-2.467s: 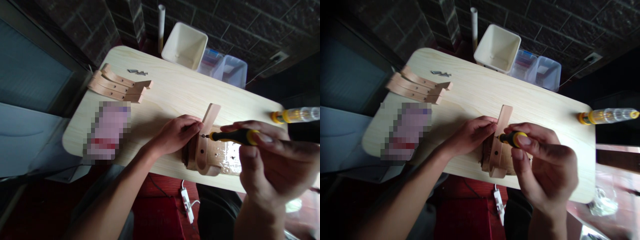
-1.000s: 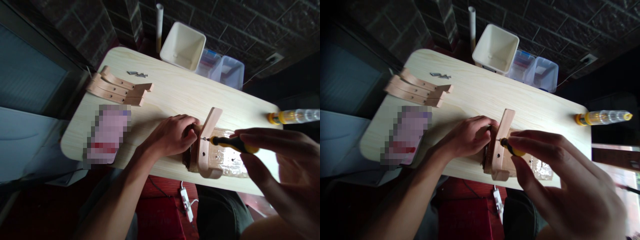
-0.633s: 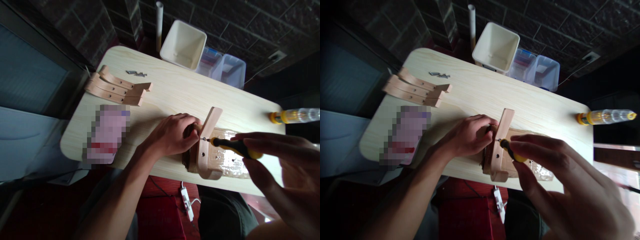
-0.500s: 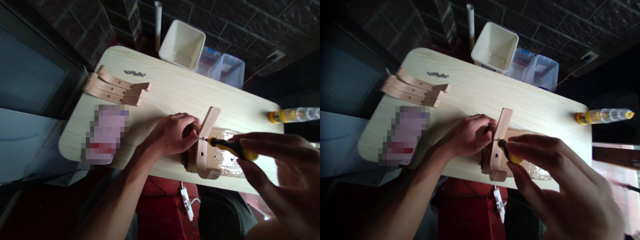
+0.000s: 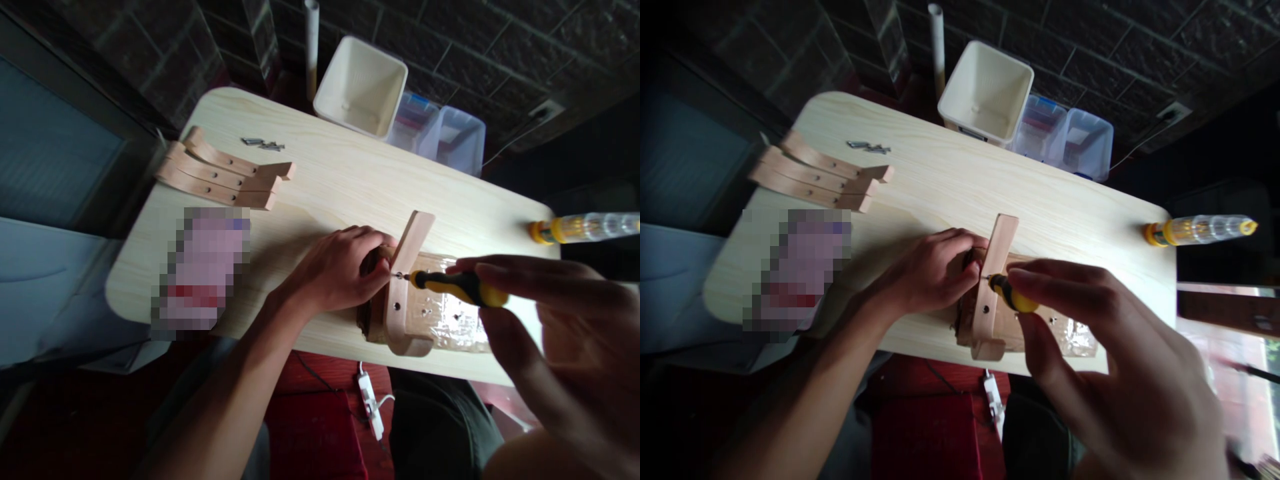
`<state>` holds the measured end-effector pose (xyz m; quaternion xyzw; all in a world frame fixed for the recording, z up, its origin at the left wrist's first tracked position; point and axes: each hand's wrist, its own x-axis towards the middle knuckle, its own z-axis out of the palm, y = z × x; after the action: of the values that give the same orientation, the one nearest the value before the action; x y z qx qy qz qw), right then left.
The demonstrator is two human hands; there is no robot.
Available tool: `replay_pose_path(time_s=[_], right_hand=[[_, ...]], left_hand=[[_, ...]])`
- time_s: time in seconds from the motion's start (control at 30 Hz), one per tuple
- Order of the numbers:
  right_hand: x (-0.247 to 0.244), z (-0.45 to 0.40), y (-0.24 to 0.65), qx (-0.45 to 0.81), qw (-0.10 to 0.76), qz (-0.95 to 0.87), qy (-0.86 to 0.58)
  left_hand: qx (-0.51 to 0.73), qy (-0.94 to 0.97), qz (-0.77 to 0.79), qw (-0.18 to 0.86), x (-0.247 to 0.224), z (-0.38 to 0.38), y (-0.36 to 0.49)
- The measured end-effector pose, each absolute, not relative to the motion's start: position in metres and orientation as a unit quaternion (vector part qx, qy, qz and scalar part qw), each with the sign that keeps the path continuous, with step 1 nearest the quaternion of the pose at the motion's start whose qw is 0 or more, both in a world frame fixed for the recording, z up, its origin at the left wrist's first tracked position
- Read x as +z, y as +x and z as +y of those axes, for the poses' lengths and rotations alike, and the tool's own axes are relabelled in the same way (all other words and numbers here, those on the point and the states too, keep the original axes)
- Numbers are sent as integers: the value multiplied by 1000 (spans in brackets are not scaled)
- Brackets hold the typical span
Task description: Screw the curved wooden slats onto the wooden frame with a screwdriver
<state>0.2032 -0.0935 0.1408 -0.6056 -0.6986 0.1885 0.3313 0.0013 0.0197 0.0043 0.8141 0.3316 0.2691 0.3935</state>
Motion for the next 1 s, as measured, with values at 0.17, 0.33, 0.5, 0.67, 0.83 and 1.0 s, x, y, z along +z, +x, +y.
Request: replay_pose_path(time_s=[0.17,0.33,0.5,0.67,0.83,1.0], right_hand=[[143,-92,211,196,290,-697,-626],[138,-91,205,204,320,-709,-595],[132,-89,198,240,376,-655,-610],[129,-93,201,265,389,-648,-599],[126,-95,210,245,379,-667,-593],[122,-99,214,253,389,-659,-593]], left_hand=[[269,814,325,400,6,20,0],[275,776,338,457,8,23,-4],[275,749,363,482,5,30,-14],[259,697,401,535,12,41,-27],[176,650,385,632,22,40,-29],[125,653,372,648,21,33,-23]])
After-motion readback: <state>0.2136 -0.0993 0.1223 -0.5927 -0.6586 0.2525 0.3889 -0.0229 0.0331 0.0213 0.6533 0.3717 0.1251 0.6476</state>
